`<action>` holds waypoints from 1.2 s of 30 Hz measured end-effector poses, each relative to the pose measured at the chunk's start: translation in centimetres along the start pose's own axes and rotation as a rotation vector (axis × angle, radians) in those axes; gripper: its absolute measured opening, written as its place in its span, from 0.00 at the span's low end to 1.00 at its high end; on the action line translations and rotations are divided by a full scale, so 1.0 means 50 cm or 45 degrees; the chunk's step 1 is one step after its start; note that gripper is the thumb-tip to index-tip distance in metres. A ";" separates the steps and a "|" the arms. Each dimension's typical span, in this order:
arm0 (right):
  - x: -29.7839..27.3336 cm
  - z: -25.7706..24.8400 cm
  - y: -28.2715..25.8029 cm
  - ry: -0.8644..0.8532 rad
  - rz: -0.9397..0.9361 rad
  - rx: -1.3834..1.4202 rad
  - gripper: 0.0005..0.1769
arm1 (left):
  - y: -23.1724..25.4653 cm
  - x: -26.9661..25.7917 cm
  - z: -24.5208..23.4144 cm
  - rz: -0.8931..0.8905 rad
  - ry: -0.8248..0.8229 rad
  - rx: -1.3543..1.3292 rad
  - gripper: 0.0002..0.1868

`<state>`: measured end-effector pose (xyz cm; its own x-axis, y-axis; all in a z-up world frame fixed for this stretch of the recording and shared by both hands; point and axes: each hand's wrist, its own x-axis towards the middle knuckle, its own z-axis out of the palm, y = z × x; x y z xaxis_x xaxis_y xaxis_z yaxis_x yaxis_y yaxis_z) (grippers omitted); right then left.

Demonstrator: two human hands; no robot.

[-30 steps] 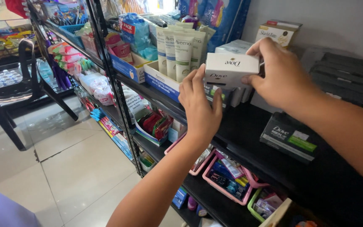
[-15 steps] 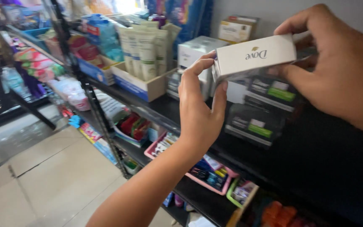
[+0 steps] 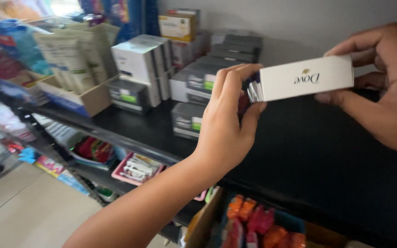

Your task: The person picks up small white boxes labeled 'Dove' from a shelf and stacks them into a neat pile. They repeatedly reach for boxes, place them on top of the existing stack, and adjust the alignment of the boxes.

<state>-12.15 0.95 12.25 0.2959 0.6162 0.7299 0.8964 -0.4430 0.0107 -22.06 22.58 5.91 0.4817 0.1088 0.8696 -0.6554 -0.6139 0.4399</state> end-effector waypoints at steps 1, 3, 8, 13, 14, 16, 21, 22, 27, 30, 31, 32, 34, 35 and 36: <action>-0.015 -0.012 0.012 0.001 0.013 -0.013 0.33 | -0.001 0.001 0.022 0.005 -0.009 -0.016 0.26; -0.045 -0.035 0.034 -0.017 0.028 -0.035 0.34 | -0.001 0.001 0.067 -0.001 -0.055 -0.184 0.26; -0.106 -0.086 0.151 -0.056 0.132 -0.045 0.35 | 0.001 0.018 0.181 -0.105 -0.125 -0.489 0.23; -0.153 -0.141 0.263 -0.061 0.073 -0.117 0.33 | 0.025 0.049 0.295 -0.168 -0.183 -0.564 0.25; -0.161 -0.150 0.284 -0.040 0.096 -0.127 0.33 | 0.026 0.052 0.320 -0.186 -0.180 -0.557 0.25; -0.169 -0.167 0.319 -0.016 0.130 -0.146 0.34 | 0.026 0.065 0.364 -0.201 -0.189 -0.560 0.26; -0.171 -0.183 0.403 -0.107 0.304 -0.323 0.33 | -0.024 0.128 0.482 -0.158 -0.203 -0.272 0.32; -0.166 -0.180 0.405 -0.104 0.311 -0.333 0.33 | -0.034 0.143 0.508 -0.152 -0.208 -0.282 0.32; -0.159 -0.145 0.530 0.126 0.416 -0.351 0.31 | -0.117 0.208 0.663 -0.146 -0.024 -0.195 0.31; -0.165 -0.095 0.606 0.428 0.550 -0.283 0.19 | -0.161 0.234 0.750 -0.137 0.036 -0.245 0.31; -0.182 -0.079 0.615 0.439 0.546 -0.288 0.19 | -0.169 0.235 0.769 -0.124 0.037 -0.247 0.31; -0.197 -0.066 0.626 0.463 0.605 -0.364 0.16 | -0.176 0.241 0.790 -0.107 0.093 -0.188 0.29; -0.215 -0.050 0.645 0.501 0.656 -0.450 0.14 | -0.182 0.250 0.816 -0.076 0.156 -0.139 0.27; -0.219 -0.046 0.653 0.484 0.633 -0.389 0.12 | -0.180 0.254 0.821 -0.201 0.080 -0.197 0.22; -0.227 -0.041 0.659 0.467 0.615 -0.328 0.11 | -0.178 0.255 0.827 -0.324 -0.005 -0.253 0.18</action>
<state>13.37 -21.97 5.72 0.4728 0.0676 0.8786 0.5698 -0.7840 -0.2463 13.96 -2.88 3.79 0.6469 0.2362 0.7251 -0.6141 -0.4024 0.6789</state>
